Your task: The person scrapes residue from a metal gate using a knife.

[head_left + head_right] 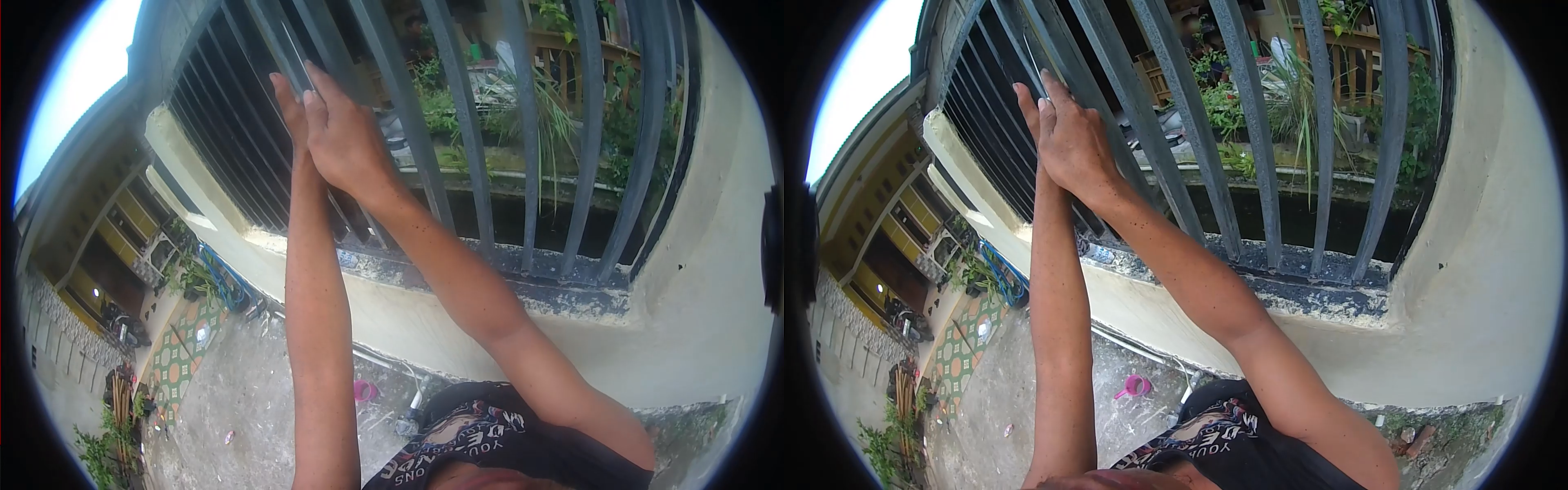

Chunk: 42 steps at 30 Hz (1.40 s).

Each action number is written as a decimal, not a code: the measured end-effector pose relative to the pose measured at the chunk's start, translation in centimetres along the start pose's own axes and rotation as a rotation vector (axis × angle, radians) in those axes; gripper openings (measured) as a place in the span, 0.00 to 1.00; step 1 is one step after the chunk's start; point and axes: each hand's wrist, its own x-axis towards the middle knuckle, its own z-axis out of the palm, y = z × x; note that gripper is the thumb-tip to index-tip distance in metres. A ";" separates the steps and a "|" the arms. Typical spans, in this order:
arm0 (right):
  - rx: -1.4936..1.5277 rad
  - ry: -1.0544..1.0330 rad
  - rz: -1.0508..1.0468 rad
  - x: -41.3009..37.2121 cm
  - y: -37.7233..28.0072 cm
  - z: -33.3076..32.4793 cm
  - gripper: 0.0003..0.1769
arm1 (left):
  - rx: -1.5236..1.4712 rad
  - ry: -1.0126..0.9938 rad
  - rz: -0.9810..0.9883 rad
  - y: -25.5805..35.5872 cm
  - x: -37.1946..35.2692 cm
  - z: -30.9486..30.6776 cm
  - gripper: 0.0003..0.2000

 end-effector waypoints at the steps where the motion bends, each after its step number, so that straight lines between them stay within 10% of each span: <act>1: -0.046 0.061 -0.120 0.9 -0.2 0.4 0.27 | 0.032 0.038 0.018 -0.1 0.1 0.5 0.36; 19: -0.170 0.028 -0.138 9.0 -4.3 1.3 0.26 | 0.515 0.745 0.352 -2.4 1.1 6.6 0.37; 42: -0.250 0.063 -0.181 8.5 -3.7 1.2 0.27 | 0.596 0.520 0.407 -1.4 1.4 6.5 0.28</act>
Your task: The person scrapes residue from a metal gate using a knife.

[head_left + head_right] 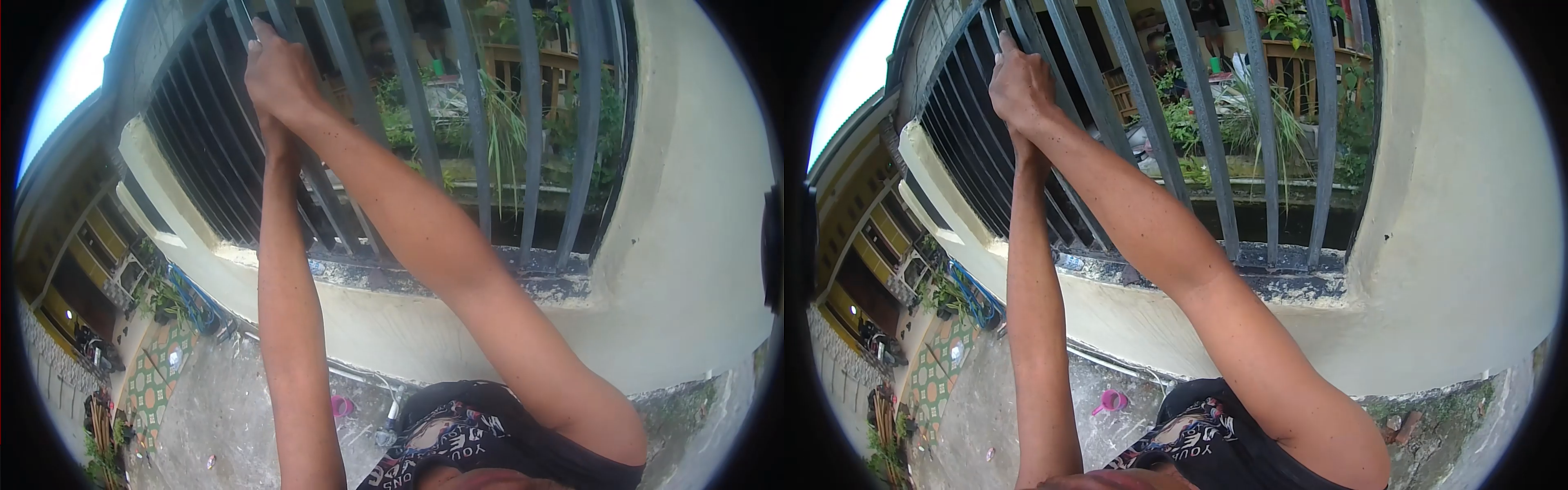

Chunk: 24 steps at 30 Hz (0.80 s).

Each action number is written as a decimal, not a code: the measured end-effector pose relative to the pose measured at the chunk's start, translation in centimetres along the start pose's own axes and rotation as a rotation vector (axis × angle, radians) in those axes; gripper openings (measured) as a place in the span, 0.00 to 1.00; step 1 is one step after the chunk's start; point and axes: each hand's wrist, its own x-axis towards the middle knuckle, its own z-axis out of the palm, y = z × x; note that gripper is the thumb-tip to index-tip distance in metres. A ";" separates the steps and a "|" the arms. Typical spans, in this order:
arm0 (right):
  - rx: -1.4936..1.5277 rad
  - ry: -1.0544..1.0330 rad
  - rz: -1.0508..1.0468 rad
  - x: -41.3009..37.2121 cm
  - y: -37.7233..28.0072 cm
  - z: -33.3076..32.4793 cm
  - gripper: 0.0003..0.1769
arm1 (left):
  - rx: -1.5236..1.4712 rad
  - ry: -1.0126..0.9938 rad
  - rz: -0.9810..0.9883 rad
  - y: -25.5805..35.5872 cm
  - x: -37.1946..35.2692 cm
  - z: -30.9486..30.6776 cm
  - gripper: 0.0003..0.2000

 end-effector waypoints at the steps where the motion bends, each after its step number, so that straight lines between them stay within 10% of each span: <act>1: 0.011 0.040 0.016 0.1 -0.3 0.2 0.27 | 0.087 0.021 0.011 1.1 -0.7 0.7 0.27; 7: 0.023 0.020 -0.027 0.2 0.6 0.8 0.26 | 0.030 0.068 -0.263 3.4 -2.1 2.1 0.48; 24: -0.016 0.048 -0.003 1.5 0.2 1.3 0.27 | 0.091 0.061 -0.197 0.7 -0.6 0.3 0.34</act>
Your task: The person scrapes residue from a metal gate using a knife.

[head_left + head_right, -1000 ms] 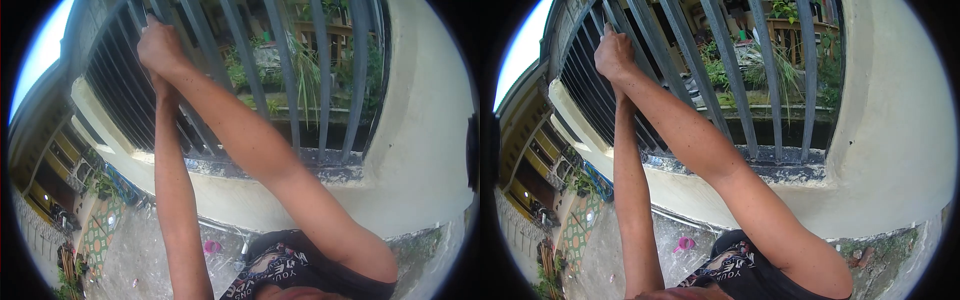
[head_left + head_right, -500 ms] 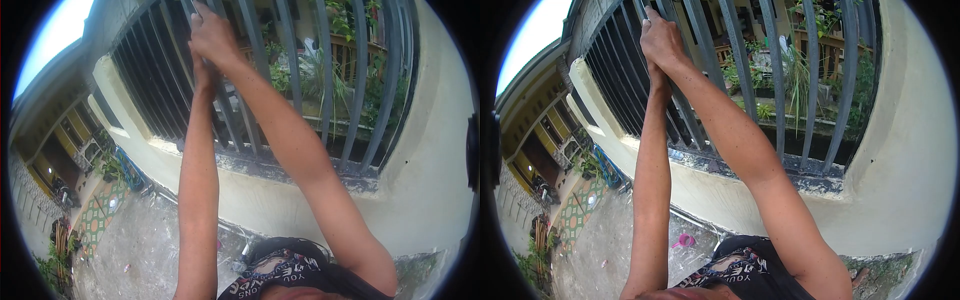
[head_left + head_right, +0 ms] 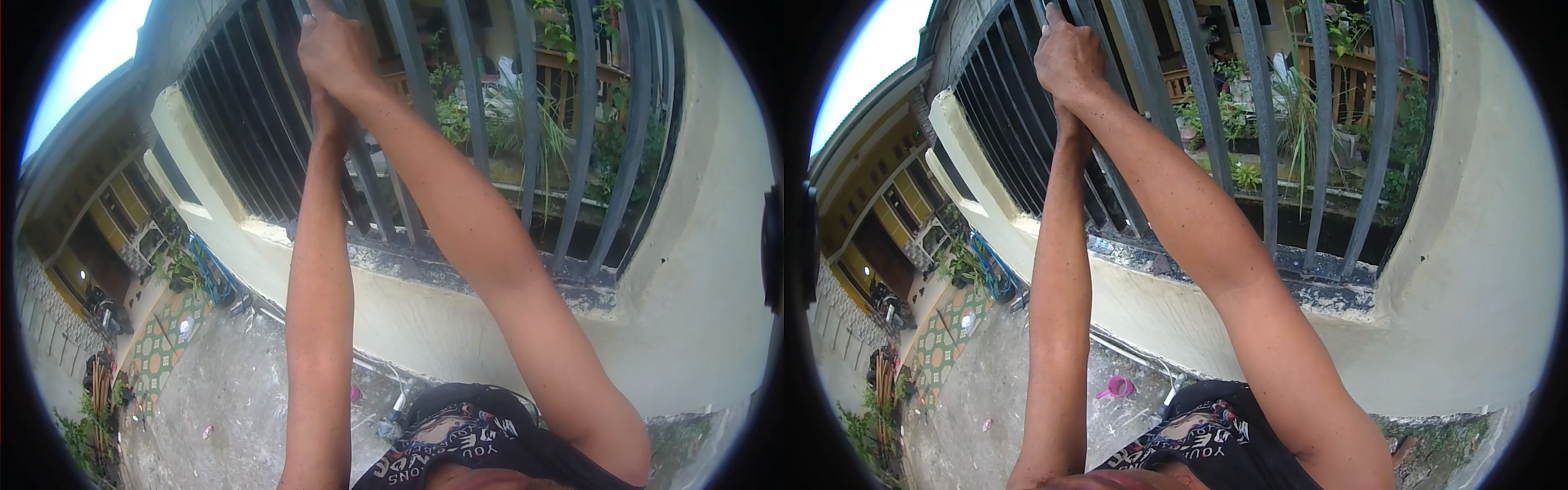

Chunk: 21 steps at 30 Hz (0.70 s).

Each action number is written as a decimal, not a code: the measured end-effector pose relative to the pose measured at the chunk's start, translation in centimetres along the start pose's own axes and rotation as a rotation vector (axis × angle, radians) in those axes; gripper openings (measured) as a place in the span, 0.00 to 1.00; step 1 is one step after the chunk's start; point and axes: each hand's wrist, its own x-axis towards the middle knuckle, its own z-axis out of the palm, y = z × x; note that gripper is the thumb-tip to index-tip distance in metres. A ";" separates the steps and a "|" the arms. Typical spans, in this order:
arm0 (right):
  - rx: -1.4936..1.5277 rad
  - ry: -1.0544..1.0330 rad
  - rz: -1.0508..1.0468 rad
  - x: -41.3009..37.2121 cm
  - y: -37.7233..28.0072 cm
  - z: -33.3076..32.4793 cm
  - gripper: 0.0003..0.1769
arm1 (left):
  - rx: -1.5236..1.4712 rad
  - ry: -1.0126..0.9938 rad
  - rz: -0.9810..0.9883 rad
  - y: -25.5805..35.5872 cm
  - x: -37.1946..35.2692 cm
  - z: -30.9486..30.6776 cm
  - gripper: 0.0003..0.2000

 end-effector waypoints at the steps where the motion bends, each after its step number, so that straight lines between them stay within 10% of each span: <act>1: -0.028 0.021 0.001 0.0 0.0 0.3 0.27 | 0.004 -0.006 -0.016 -0.5 0.2 -0.3 0.34; 5: -0.394 0.403 -0.127 -0.7 0.0 2.0 0.27 | 0.002 0.012 -0.018 -0.5 0.5 -0.3 0.31; 7: 0.022 -0.068 0.031 0.3 0.5 -0.3 0.30 | -0.048 0.005 0.006 -0.1 -0.1 0.2 0.34; 21: -0.068 0.068 -0.011 0.5 0.9 1.4 0.27 | -0.057 0.000 0.013 0.1 0.0 0.1 0.40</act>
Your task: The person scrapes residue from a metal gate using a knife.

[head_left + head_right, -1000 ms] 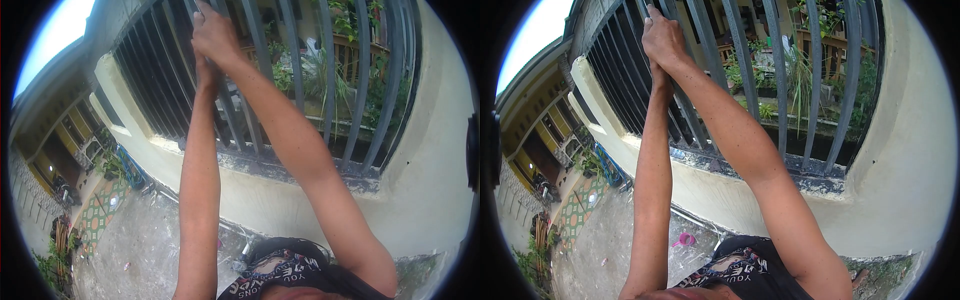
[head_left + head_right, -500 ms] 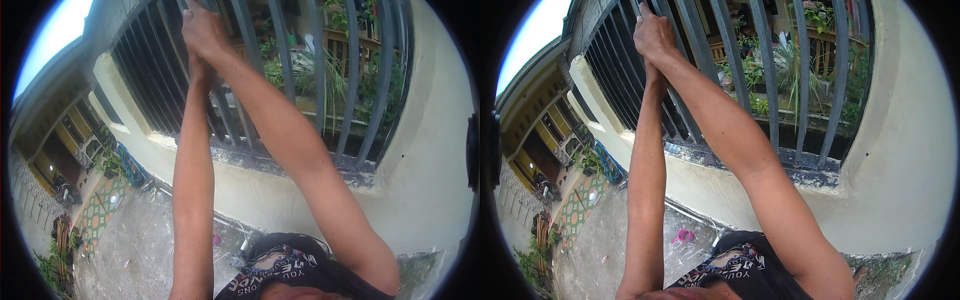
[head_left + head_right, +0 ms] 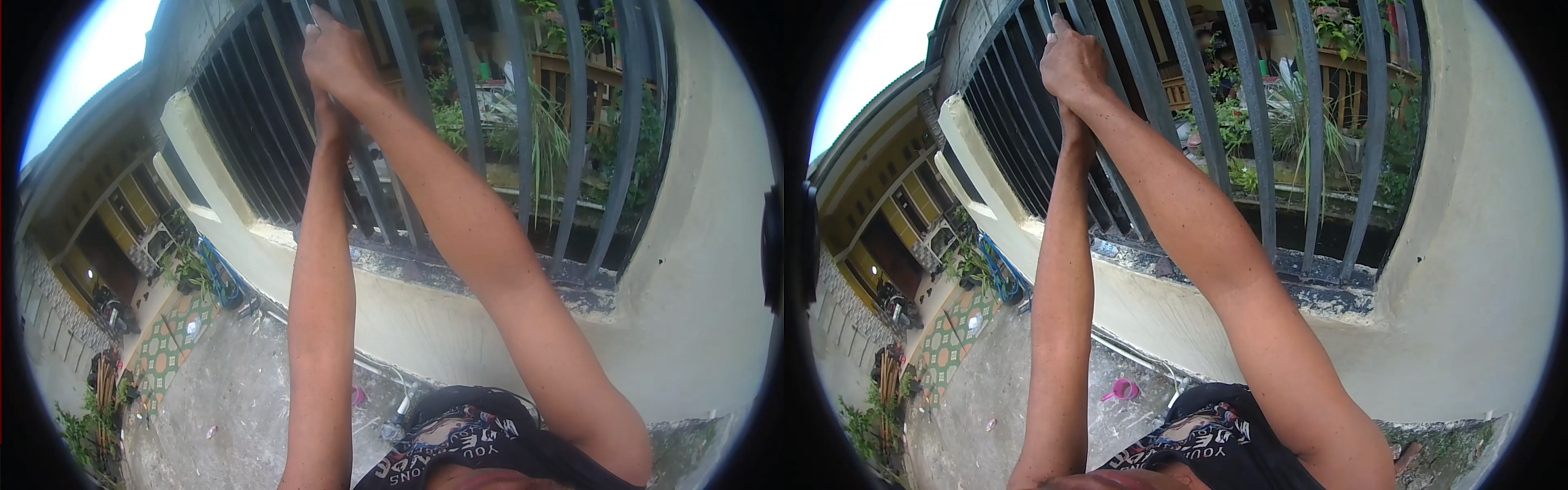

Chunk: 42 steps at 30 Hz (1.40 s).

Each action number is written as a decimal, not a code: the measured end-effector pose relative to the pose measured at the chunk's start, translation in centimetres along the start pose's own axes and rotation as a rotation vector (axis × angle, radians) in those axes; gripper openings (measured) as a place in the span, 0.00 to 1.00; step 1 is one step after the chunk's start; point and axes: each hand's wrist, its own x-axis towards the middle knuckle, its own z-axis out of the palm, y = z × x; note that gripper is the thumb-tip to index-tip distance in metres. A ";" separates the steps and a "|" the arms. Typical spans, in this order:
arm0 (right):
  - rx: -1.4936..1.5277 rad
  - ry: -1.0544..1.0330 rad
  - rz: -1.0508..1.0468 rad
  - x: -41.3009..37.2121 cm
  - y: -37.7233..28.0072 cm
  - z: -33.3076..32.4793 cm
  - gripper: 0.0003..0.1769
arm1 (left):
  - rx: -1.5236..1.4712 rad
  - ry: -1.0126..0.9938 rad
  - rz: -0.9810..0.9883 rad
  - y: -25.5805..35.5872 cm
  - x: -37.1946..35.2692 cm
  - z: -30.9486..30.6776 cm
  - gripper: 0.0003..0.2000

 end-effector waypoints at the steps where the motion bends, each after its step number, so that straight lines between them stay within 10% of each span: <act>1: -0.007 0.008 0.000 -0.4 -0.2 0.2 0.26 | -0.040 0.024 -0.036 0.5 -0.3 0.4 0.38; 42: 0.047 -0.094 0.095 -1.5 -1.4 -2.0 0.26 | 0.197 0.002 -0.015 -1.6 0.9 -1.2 0.30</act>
